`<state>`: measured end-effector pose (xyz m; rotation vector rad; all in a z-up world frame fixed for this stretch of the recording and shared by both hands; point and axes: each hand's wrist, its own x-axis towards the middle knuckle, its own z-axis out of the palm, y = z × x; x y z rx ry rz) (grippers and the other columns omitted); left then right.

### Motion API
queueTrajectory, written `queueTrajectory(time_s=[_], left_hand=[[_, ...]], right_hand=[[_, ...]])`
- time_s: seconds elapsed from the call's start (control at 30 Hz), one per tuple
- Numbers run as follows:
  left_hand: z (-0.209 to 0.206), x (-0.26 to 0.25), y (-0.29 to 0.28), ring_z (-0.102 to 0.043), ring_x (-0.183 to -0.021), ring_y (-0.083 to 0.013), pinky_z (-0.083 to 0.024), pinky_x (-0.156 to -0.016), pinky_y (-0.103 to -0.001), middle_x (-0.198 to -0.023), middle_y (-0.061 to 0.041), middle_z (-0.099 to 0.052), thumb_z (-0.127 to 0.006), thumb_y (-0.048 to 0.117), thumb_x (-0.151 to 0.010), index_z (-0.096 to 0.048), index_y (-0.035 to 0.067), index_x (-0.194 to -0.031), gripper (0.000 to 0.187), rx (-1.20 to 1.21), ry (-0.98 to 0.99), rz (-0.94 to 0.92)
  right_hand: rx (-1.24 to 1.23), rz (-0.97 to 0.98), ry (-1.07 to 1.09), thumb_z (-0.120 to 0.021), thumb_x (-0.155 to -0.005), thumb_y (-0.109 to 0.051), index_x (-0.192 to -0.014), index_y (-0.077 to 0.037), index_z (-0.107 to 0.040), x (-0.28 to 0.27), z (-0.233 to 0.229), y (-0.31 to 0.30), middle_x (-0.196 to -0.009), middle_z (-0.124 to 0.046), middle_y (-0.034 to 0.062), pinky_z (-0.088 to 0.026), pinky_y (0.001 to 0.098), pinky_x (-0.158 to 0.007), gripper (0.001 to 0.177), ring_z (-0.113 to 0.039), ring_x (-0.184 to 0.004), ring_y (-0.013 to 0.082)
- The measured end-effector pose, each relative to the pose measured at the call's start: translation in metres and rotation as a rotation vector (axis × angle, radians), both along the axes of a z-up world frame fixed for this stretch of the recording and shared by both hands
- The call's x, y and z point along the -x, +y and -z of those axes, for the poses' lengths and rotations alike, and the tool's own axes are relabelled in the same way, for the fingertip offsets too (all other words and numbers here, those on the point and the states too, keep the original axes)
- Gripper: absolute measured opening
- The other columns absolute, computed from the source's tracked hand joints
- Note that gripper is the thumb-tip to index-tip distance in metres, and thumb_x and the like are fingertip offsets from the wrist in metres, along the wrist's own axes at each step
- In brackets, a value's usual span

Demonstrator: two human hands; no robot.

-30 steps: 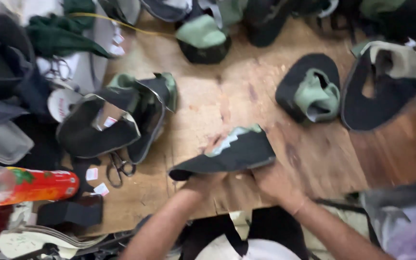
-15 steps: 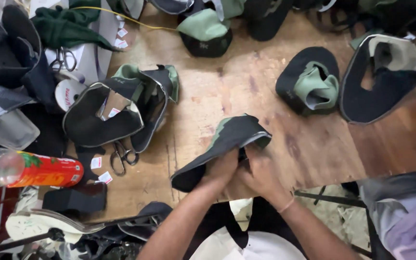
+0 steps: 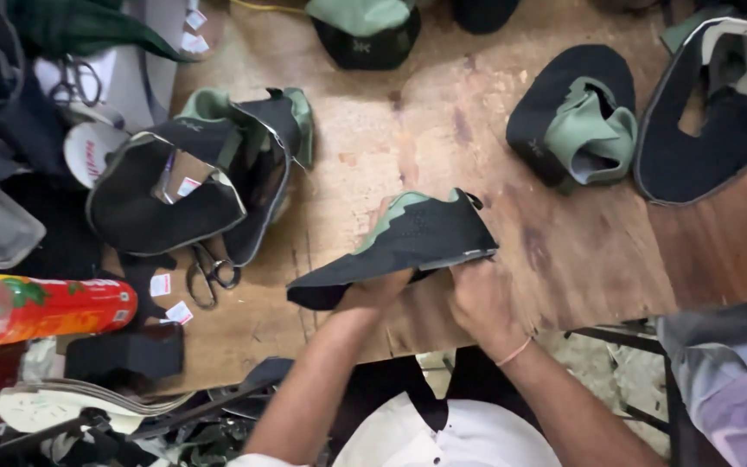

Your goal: The person turns fabric shoe upper components right-side out at a workbench, pulling the material through and pressing the seams flat by hand. They work through the pile of black and green uppers one at a time, setting each finished piece back on the table.

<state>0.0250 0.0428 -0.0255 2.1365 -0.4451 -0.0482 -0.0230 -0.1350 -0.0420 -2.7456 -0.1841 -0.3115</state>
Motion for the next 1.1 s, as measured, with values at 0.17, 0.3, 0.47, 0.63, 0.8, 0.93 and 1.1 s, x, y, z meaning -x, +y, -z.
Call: queueTrajectory(time_s=[0.17, 0.3, 0.47, 0.63, 0.8, 0.93, 1.1], left_hand=[[0.009, 0.001, 0.005, -0.06, -0.125, -0.037, -0.048, -0.104, -0.045, -0.133, -0.019, -0.064, -0.056, 0.02, -0.096, -0.064, 0.006, -0.13, 0.037, -0.043, -0.012, 0.04], [0.001, -0.007, 0.011, -0.06, -0.124, -0.0379, -0.048, -0.104, -0.045, -0.132, -0.019, -0.064, -0.059, 0.02, -0.094, -0.064, 0.006, -0.129, 0.039, -0.087, -0.058, 0.073], [-0.008, -0.012, 0.022, -0.06, -0.122, -0.039, -0.048, -0.103, -0.046, -0.132, -0.02, -0.064, -0.062, 0.02, -0.091, -0.065, 0.006, -0.129, 0.041, -0.139, -0.105, 0.118], [-0.019, 0.006, 0.032, -0.06, -0.121, -0.0401, -0.049, -0.102, -0.047, -0.131, -0.02, -0.064, -0.065, 0.021, -0.088, -0.065, 0.006, -0.129, 0.043, -0.185, -0.109, 0.183], [-0.032, 0.023, 0.025, -0.063, -0.108, -0.0422, -0.048, -0.094, -0.052, -0.118, -0.022, -0.067, -0.071, 0.038, -0.078, -0.072, 0.006, -0.113, 0.047, -0.524, -0.191, 0.237], [-0.001, 0.012, 0.012, -0.066, -0.107, -0.0421, -0.046, -0.098, -0.054, -0.117, -0.022, -0.069, -0.063, 0.043, -0.079, -0.075, 0.007, -0.107, 0.047, -0.558, -0.21, 0.2], [-0.033, 0.058, 0.002, -0.061, -0.12, -0.0459, -0.043, -0.108, -0.054, -0.126, -0.026, -0.068, -0.056, 0.048, -0.088, -0.07, 0.002, -0.117, 0.056, -0.641, -0.155, 0.277]], right_hand=[[-0.112, -0.091, 0.019, -0.065, -0.073, -0.011, -0.077, -0.004, -0.072, -0.003, -0.012, -0.003, -0.065, -0.064, 0.0231, -0.047, 0.0575, -0.055, 0.011, -0.063, -0.061, 0.0466], [0.072, -0.061, 0.098, -0.063, -0.069, -0.01, -0.075, -0.005, -0.074, -0.005, -0.006, -0.002, -0.062, -0.063, 0.0226, -0.05, 0.0557, -0.058, 0.013, -0.064, -0.059, 0.0427], [0.026, -0.095, 0.034, -0.063, -0.062, -0.011, -0.068, -0.004, -0.073, -0.003, -0.005, -0.003, -0.061, -0.064, 0.0208, -0.051, 0.054, -0.056, 0.013, -0.064, -0.057, 0.042], [0.228, -0.505, -0.18, -0.06, -0.077, -0.021, -0.113, -0.002, -0.075, 0.0, -0.044, -0.017, -0.101, -0.072, 0.0187, -0.052, 0.048, -0.094, 0.043, -0.068, -0.096, 0.0328], [0.103, -0.582, -0.032, -0.06, -0.085, -0.038, -0.113, 0.001, -0.068, 0.008, -0.053, -0.025, -0.103, -0.069, 0.0184, -0.047, 0.0474, -0.096, 0.049, -0.064, -0.102, 0.0337], [0.499, -0.546, 0.027, -0.064, -0.084, -0.026, -0.088, -0.006, -0.071, 0.003, -0.046, -0.009, -0.1, -0.072, 0.0132, -0.049, 0.0653, -0.093, 0.021, -0.068, -0.1, 0.0365], [-0.121, -0.471, 0.123, -0.061, -0.09, -0.017, -0.113, -0.005, -0.071, -0.071, -0.034, -0.036, -0.12, -0.069, 0.0186, -0.049, 0.05, -0.091, 0.028, -0.063, -0.108, 0.0393]])
